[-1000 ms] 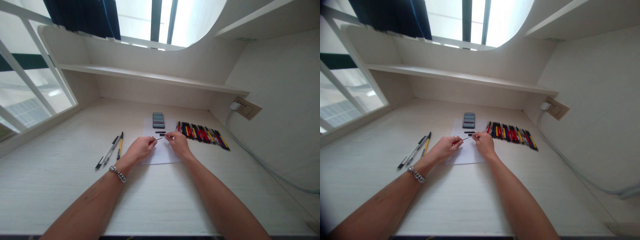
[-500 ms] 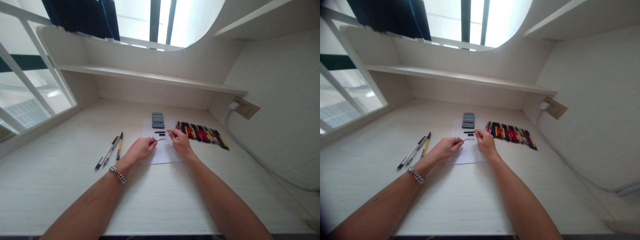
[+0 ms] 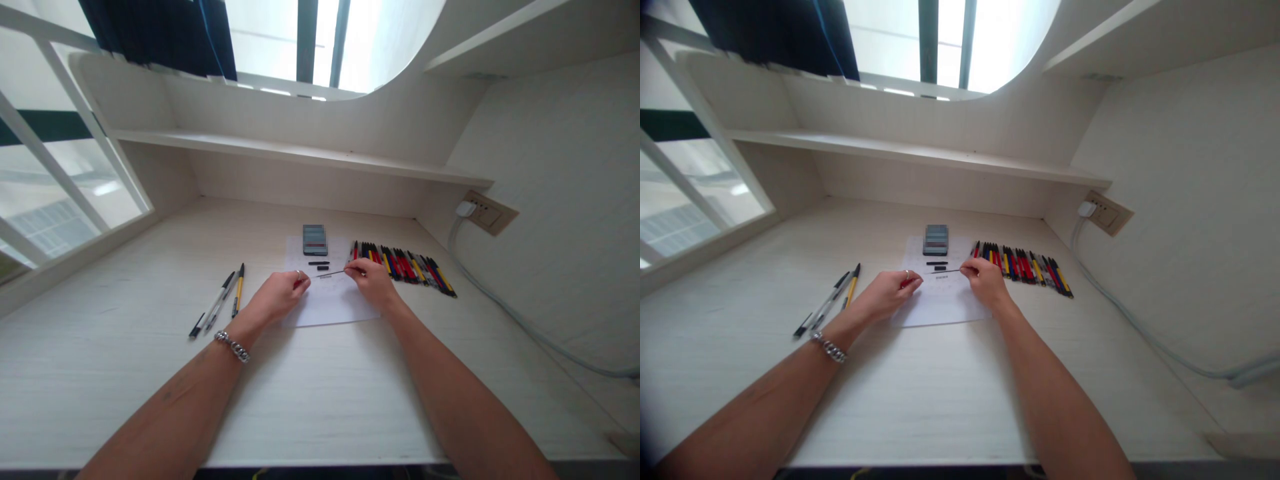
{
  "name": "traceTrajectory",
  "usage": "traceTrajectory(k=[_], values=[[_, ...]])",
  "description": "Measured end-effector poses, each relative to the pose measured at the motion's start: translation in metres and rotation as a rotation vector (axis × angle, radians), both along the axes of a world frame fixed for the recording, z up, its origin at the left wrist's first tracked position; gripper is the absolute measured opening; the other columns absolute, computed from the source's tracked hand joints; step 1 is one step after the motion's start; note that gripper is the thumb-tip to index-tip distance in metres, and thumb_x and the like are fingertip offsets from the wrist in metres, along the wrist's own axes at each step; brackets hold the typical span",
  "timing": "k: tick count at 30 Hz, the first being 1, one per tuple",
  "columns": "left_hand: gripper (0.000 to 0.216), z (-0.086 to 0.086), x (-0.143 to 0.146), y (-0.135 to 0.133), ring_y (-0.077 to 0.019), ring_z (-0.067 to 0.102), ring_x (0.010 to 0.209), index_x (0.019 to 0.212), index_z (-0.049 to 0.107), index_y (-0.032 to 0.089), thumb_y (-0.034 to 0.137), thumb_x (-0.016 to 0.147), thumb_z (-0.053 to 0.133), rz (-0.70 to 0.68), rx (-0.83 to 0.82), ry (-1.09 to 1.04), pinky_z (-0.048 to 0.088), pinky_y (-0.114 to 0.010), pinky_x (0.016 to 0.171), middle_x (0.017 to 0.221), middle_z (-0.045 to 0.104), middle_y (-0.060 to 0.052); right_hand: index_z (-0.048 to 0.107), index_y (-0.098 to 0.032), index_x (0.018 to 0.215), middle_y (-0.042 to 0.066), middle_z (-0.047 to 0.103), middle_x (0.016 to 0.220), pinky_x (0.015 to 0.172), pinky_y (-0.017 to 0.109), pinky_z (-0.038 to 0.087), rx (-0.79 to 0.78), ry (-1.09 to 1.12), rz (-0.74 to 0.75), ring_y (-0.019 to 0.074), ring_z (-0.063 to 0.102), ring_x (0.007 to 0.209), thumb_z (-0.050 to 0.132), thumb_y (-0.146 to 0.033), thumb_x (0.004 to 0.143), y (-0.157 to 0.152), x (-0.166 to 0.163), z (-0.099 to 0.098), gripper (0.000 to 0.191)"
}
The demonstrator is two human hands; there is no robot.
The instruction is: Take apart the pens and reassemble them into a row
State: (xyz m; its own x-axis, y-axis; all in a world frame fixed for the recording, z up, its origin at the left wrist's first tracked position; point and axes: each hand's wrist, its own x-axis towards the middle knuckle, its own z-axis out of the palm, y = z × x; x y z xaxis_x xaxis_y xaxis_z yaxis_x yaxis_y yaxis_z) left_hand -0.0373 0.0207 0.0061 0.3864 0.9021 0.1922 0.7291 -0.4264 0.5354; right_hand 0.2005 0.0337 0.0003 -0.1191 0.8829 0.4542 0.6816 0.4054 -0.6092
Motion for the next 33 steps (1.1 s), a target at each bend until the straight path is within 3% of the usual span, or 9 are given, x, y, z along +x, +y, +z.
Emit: traceTrajectory(k=[6, 9, 15, 19, 22, 25, 28, 33], values=[[0.039, 0.002, -0.003, 0.003, -0.0222, 0.063, 0.096, 0.119, 0.062, 0.017, 0.031, 0.089, 0.042, 0.039, -0.005, -0.018, 0.044, -0.031, 0.084, 0.11, 0.068, -0.013, 0.072, -0.02, 0.085, 0.005, 0.069, 0.086, 0.074, 0.029, 0.044, -0.092, -0.087, -0.062, 0.0172, 0.06, 0.077, 0.059, -0.024, 0.08, 0.002, 0.005, -0.01, 0.014], [0.044, 0.003, -0.002, 0.002, -0.0218, 0.064, 0.094, 0.129, 0.052, 0.013, 0.023, 0.088, 0.04, 0.051, -0.036, -0.022, 0.045, -0.031, 0.083, 0.105, 0.069, -0.014, 0.074, -0.022, 0.084, 0.006, 0.068, 0.087, 0.076, 0.028, 0.043, -0.098, -0.198, -0.077, 0.0179, 0.06, 0.081, 0.058, -0.023, 0.082, 0.0, -0.003, -0.015, 0.016], [0.024, 0.002, -0.002, 0.001, -0.021, 0.064, 0.086, 0.104, 0.059, 0.016, 0.028, 0.086, 0.048, 0.085, -0.009, -0.063, 0.045, -0.03, 0.073, 0.091, 0.071, -0.01, 0.074, -0.023, 0.086, 0.007, 0.067, 0.091, 0.074, 0.028, 0.043, -0.067, -0.305, -0.152, 0.0198, 0.06, 0.086, 0.058, -0.023, 0.082, -0.002, -0.008, -0.013, 0.016], [0.021, 0.002, -0.001, -0.001, -0.0179, 0.063, 0.08, 0.098, 0.064, 0.019, 0.03, 0.088, 0.048, 0.0, 0.043, -0.082, 0.044, -0.027, 0.072, 0.088, 0.071, -0.007, 0.071, -0.019, 0.088, 0.006, 0.068, 0.086, 0.075, 0.029, 0.045, -0.048, -0.048, -0.081, 0.0183, 0.061, 0.081, 0.053, -0.028, 0.086, -0.009, -0.022, -0.003, 0.02], [0.026, 0.005, 0.001, -0.005, -0.0172, 0.061, 0.08, 0.101, 0.068, 0.024, 0.034, 0.09, 0.047, -0.05, 0.132, -0.027, 0.043, -0.028, 0.074, 0.09, 0.07, -0.006, 0.067, -0.017, 0.088, 0.005, 0.068, 0.079, 0.058, 0.026, 0.046, -0.296, 0.275, 0.059, 0.0149, 0.061, 0.065, 0.047, -0.036, 0.089, -0.018, -0.042, 0.0, 0.027], [0.028, 0.009, 0.004, -0.011, -0.0187, 0.058, 0.081, 0.102, 0.07, 0.031, 0.039, 0.091, 0.046, -0.039, 0.248, 0.104, 0.041, -0.031, 0.075, 0.089, 0.068, -0.005, 0.063, -0.015, 0.086, 0.007, 0.068, 0.082, 0.05, 0.024, 0.045, -0.522, 0.559, 0.141, 0.0124, 0.061, 0.058, 0.047, -0.039, 0.089, -0.026, -0.06, -0.004, 0.029], [0.025, 0.013, 0.008, -0.014, -0.0199, 0.056, 0.083, 0.102, 0.07, 0.034, 0.034, 0.091, 0.048, -0.072, 0.291, 0.19, 0.04, -0.032, 0.075, 0.088, 0.068, -0.005, 0.062, -0.015, 0.08, 0.007, 0.068, 0.079, 0.053, 0.024, 0.047, -0.654, 0.767, 0.207, 0.0111, 0.06, 0.055, 0.048, -0.039, 0.09, -0.031, -0.068, -0.006, 0.029], [0.018, 0.014, 0.013, -0.014, -0.0199, 0.055, 0.082, 0.093, 0.072, 0.024, 0.025, 0.087, 0.055, -0.16, 0.287, 0.128, 0.042, -0.032, 0.078, 0.083, 0.069, -0.005, 0.063, -0.013, 0.074, 0.007, 0.066, 0.069, 0.052, 0.022, 0.046, -0.774, 0.968, 0.24, 0.0096, 0.057, 0.052, 0.05, -0.031, 0.09, -0.034, -0.067, -0.003, 0.027]])
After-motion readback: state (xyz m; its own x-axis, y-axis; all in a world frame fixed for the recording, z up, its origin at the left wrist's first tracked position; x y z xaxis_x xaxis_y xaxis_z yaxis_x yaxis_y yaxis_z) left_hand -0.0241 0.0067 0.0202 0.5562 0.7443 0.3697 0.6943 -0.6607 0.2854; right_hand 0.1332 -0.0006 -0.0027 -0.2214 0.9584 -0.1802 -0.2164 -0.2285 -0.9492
